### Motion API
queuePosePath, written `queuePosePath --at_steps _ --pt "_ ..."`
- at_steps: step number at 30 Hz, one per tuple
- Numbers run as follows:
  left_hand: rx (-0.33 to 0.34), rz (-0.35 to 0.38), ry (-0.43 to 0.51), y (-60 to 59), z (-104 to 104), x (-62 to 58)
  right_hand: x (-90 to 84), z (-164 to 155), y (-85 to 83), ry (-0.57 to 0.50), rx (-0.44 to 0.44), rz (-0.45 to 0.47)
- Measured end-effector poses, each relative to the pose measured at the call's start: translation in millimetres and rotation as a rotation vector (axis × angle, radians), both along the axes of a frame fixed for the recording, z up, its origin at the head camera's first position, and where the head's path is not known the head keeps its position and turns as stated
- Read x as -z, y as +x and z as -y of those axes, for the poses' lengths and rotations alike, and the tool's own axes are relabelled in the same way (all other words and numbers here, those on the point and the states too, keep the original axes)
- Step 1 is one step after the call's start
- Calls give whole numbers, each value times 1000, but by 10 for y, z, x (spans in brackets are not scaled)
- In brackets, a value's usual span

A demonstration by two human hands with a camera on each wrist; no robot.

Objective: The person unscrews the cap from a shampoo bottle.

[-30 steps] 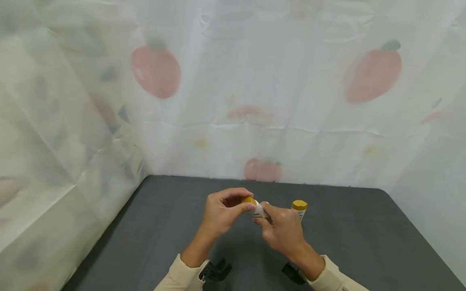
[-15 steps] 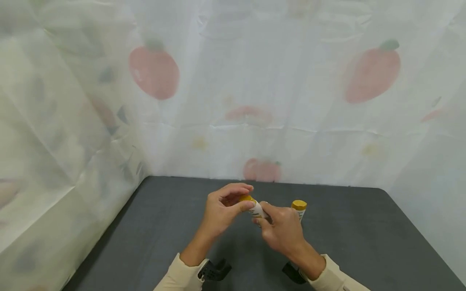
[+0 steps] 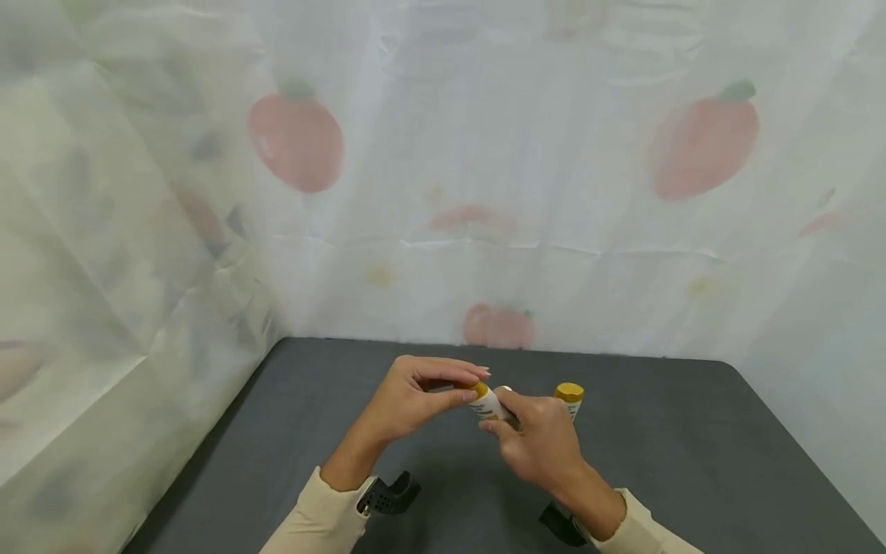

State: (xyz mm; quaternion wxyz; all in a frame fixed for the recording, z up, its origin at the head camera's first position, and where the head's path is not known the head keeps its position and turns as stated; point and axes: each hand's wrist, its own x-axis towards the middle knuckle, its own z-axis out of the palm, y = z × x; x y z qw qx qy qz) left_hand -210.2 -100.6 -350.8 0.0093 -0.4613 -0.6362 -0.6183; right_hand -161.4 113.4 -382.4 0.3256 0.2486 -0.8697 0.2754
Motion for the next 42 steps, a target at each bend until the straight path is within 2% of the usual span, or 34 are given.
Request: queuePosePath --at_steps 11,13,16,19,25,28,32,36,39,42 --pt "-83 -109 35 7 -51 74 -24 26 71 -11 -41 -107" --pt "-100 -99 34 29 -68 78 -24 22 78 -15 -39 -116" --pt "-121 -39 23 78 -84 51 -24 15 73 -20 -36 -119" --pt "-130 -6 -31 115 -51 4 -28 15 68 -21 -24 -96" --pt "-61 -44 -199 107 119 -78 -49 38 99 -45 -12 -27" --pt "-55 -62 -231 97 154 -102 -55 42 111 -55 -18 -30" --pt "-76 -68 -183 92 130 -89 -59 42 118 -50 -36 -64" --pt "-93 -44 -108 105 78 -32 -49 37 129 -36 -53 -87" --pt "-62 -41 -41 107 27 9 -35 34 143 -37 -58 -92" --pt "3 -49 33 104 -36 36 -21 32 161 -41 -61 -82"
